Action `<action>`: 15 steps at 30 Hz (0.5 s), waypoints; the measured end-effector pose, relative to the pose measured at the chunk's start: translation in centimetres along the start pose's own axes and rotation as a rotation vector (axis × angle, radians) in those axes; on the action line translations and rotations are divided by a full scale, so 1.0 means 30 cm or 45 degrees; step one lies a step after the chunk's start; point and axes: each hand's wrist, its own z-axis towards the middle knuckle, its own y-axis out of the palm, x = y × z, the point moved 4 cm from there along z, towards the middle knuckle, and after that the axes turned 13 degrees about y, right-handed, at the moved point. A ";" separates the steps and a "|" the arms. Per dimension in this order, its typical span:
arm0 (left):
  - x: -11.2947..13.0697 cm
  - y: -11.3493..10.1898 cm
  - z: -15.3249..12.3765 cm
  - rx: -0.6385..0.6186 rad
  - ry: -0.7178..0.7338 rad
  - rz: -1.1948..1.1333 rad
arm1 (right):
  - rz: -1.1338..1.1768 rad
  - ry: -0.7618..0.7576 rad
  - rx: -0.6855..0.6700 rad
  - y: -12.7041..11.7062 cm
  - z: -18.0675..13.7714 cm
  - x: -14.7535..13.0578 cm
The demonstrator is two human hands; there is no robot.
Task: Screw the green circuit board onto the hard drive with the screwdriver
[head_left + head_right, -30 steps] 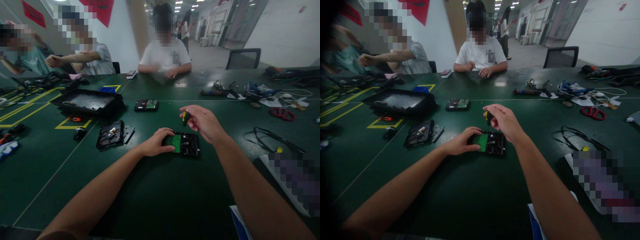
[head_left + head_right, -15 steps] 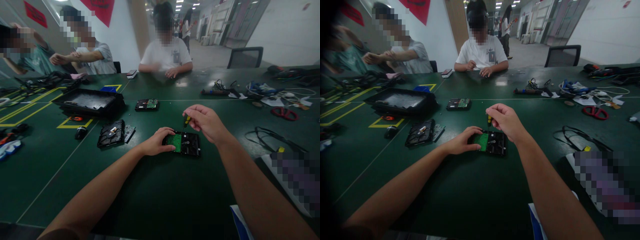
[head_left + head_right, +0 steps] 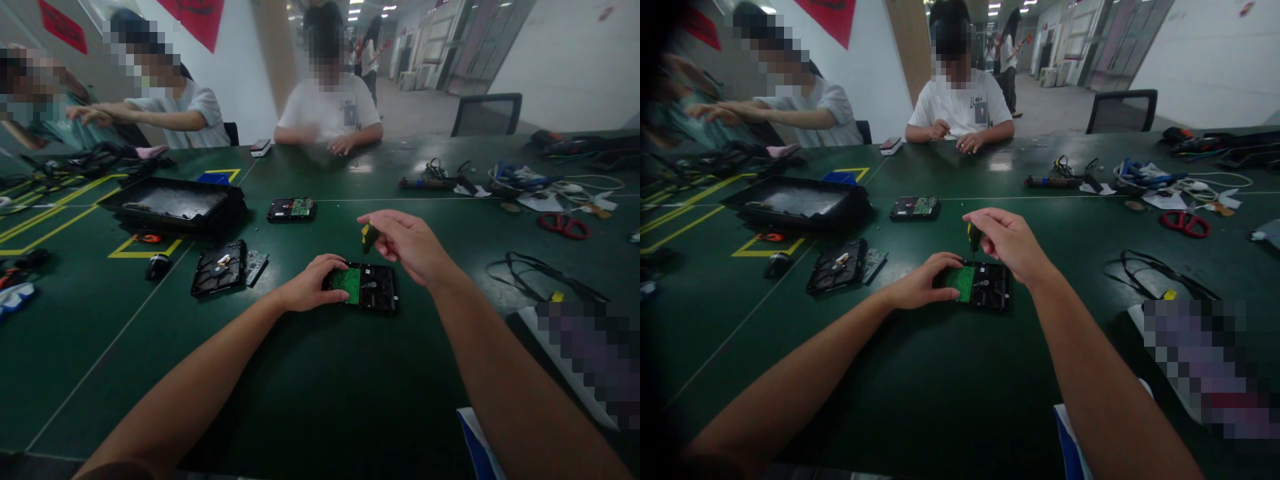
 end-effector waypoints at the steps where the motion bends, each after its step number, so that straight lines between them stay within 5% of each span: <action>1: 0.000 0.000 0.000 0.002 -0.006 -0.006 | -0.011 -0.008 -0.001 0.002 -0.003 -0.002; 15: 0.001 -0.003 0.000 -0.002 0.000 0.006 | 0.000 -0.013 -0.043 0.006 -0.006 -0.006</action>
